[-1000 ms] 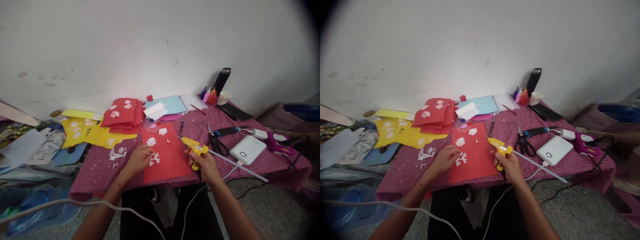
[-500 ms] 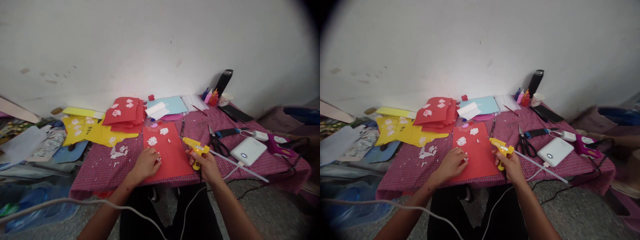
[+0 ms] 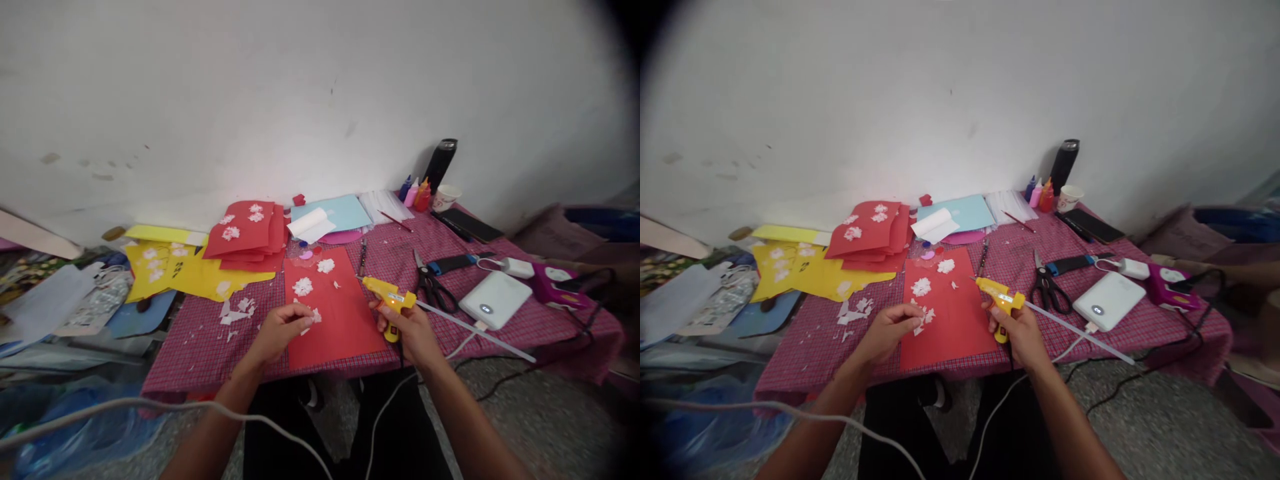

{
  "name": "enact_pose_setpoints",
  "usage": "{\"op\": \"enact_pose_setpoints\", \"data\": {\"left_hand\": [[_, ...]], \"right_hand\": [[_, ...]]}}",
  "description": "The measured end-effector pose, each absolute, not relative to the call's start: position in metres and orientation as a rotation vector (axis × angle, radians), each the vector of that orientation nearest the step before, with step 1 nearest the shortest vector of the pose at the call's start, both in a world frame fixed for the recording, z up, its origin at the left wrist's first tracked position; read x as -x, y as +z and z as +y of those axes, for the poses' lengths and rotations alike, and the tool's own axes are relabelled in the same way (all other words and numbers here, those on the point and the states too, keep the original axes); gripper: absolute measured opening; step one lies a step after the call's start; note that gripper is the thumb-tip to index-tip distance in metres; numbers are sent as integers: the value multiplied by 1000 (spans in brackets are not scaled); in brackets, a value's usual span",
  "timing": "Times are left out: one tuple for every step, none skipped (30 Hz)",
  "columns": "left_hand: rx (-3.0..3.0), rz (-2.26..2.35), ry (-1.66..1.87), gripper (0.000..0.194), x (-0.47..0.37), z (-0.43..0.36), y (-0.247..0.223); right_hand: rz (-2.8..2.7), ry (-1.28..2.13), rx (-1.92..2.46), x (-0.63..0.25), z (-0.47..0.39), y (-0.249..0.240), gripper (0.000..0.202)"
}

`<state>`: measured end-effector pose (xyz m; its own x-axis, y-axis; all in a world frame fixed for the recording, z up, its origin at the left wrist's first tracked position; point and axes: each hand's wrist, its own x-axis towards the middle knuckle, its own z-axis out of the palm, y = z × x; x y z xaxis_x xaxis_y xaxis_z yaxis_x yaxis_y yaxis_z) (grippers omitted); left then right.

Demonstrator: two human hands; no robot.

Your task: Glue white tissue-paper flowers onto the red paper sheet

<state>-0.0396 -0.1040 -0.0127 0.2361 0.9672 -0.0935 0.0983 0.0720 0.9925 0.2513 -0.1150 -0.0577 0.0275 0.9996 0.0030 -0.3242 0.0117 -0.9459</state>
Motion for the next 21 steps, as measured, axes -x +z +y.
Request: {"op": "enact_pose_setpoints", "data": {"left_hand": [[-1198, 1108, 951, 21, 40, -104, -14], [-1097, 1088, 976, 23, 41, -104, -15], [-1015, 1071, 993, 24, 41, -104, -15], [-951, 1053, 1007, 25, 41, -103, -15], [-901, 1035, 1017, 26, 41, -103, -15], [-862, 1016, 1022, 26, 42, -103, -14], [-829, 997, 1020, 27, 42, -103, -12], [-799, 979, 1013, 27, 43, -103, -11], [-769, 963, 1000, 27, 44, -103, -9], [-736, 948, 987, 27, 45, -103, -8], [-703, 936, 976, 28, 46, -103, -7], [-673, 927, 968, 28, 46, -102, -6], [-648, 924, 963, 29, 47, -102, -6], [-629, 925, 960, 30, 47, -102, -5], [-618, 931, 958, 31, 47, -101, -5], [-611, 939, 959, 33, 47, -101, -6], [-610, 949, 961, 34, 47, -101, -6], [-612, 957, 965, 34, 46, -100, -7], [-621, 964, 970, 35, 46, -100, -8], [-635, 970, 977, 34, 45, -99, -9], [-657, 974, 982, 33, 43, -98, -9]], "right_hand": [[-954, 1321, 973, -251, -115, -57, 22], [-960, 1320, 975, -251, -115, -57, 22], [-965, 1319, 976, -251, -114, -57, 22], [-968, 1317, 977, -251, -114, -57, 22], [-966, 1315, 977, -251, -114, -58, 23], [-960, 1313, 978, -251, -114, -58, 23], [-955, 1313, 980, -251, -114, -58, 24], [-949, 1314, 983, -250, -114, -58, 26], [-946, 1317, 985, -250, -114, -57, 26], [-946, 1321, 988, -250, -115, -57, 27], [-946, 1322, 989, -250, -115, -56, 27], [-945, 1321, 991, -250, -115, -56, 27], [-943, 1319, 992, -249, -116, -55, 27], [-940, 1317, 995, -249, -116, -54, 27], [-936, 1317, 999, -249, -116, -54, 27], [-934, 1318, 1001, -249, -116, -54, 28], [-936, 1321, 1001, -250, -115, -54, 27], [-939, 1323, 999, -250, -115, -55, 27], [-943, 1323, 998, -250, -115, -55, 26], [-949, 1324, 997, -250, -115, -56, 25], [-953, 1324, 997, -250, -115, -56, 25]]}}
